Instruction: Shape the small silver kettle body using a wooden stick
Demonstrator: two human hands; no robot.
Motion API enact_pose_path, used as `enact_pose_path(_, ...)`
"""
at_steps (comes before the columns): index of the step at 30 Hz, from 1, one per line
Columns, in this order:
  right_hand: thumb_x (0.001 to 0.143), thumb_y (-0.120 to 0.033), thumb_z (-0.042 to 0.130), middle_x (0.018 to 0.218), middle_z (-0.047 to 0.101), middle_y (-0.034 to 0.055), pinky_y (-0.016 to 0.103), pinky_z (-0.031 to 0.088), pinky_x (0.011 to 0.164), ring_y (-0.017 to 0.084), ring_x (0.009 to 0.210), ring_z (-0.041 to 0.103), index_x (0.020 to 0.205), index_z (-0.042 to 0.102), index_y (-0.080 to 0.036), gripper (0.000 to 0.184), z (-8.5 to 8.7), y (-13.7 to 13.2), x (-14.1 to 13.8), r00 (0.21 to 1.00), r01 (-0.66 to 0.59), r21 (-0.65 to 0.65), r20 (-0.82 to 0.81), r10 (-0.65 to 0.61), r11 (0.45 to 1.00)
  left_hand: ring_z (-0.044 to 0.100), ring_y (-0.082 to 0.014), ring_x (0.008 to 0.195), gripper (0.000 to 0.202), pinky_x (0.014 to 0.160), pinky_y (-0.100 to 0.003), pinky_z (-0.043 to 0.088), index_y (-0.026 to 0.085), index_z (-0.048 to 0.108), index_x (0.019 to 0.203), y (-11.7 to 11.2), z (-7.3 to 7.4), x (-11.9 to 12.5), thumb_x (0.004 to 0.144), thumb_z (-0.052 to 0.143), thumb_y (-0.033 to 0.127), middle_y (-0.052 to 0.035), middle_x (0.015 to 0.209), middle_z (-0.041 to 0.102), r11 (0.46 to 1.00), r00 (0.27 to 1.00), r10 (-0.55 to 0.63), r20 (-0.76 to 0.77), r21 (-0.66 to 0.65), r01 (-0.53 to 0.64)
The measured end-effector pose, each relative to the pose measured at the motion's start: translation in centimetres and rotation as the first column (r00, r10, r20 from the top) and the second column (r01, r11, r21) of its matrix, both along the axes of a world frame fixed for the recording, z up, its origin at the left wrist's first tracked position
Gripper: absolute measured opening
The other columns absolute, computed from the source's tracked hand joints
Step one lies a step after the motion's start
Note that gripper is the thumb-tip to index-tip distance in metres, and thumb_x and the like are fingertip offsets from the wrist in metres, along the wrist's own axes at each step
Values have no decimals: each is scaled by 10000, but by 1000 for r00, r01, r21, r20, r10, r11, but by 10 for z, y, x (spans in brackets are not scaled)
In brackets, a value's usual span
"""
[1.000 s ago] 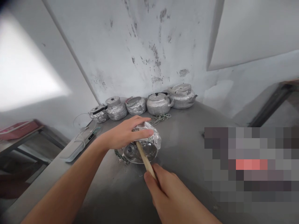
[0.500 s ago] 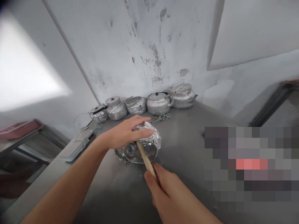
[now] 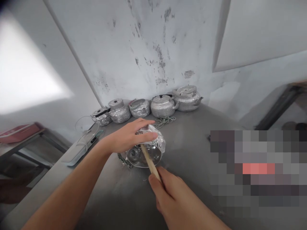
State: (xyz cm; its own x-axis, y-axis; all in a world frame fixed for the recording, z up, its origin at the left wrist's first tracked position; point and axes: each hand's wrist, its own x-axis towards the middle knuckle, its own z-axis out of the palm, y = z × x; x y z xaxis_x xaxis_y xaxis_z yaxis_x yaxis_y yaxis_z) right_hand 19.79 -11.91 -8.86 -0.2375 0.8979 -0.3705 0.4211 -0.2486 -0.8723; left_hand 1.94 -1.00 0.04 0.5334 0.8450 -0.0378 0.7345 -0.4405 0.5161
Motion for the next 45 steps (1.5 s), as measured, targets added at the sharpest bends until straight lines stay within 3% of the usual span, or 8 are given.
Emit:
enact_pose_path(11,976,-459,445,542,488,-40,241,411,484,133,471,452,764,579,-246,329,9,0,-7,999,45,175,2,-46,984,435,-347,1364,806,1097,-411,372,289,417,1528,0,-1,0,885,456,773,-54,1564,391,1000,1000,5,-16,1,-5)
enact_pose_path(16,965,-502,447,562,485,-51,228,339,385,106,398,372,866,618,-238,330,5,3,-4,1000,7,38,-17,-6,999,449,-325,1353,822,1111,-406,358,287,431,1519,0,-1,0,878,451,801,-62,1542,417,1000,1000,9,-1,7,-9)
enact_pose_path(21,940,-433,530,640,562,-18,219,435,509,131,543,511,823,616,-237,244,11,4,0,998,-26,104,-59,33,994,448,-328,1351,794,1085,-406,382,290,424,1522,-1,0,-1,895,452,776,-56,1554,400,1000,1000,11,-11,-5,-11)
enact_pose_path(25,970,-482,451,595,513,-34,231,431,475,119,466,440,825,619,-231,335,11,5,0,997,-13,64,-69,17,998,453,-328,1348,792,1091,-404,378,288,420,1525,-1,0,0,896,462,767,-55,1551,406,1000,1000,8,-1,-5,-8)
enact_pose_path(28,962,-510,464,646,550,-17,227,446,502,128,521,488,855,622,-233,338,3,6,1,996,-18,36,-84,21,999,440,-329,1359,822,1101,-414,367,295,415,1528,-1,0,1,881,456,800,-53,1561,388,1000,1000,19,1,-20,-19)
enact_pose_path(33,960,-593,428,656,511,-15,216,376,389,106,455,400,813,587,-227,426,-10,2,2,998,-22,-38,-60,19,999,422,-321,1372,817,1117,-416,349,291,423,1524,-1,0,0,885,457,799,-53,1553,396,1000,1000,14,2,-8,-14)
enact_pose_path(45,958,-645,378,610,452,-25,223,370,350,105,421,385,700,508,-236,500,-4,3,-2,999,-3,-25,37,4,1000,419,-326,1381,819,1088,-391,377,310,399,1537,-2,1,-1,886,438,807,-37,1571,374,999,1000,26,-7,-31,-27)
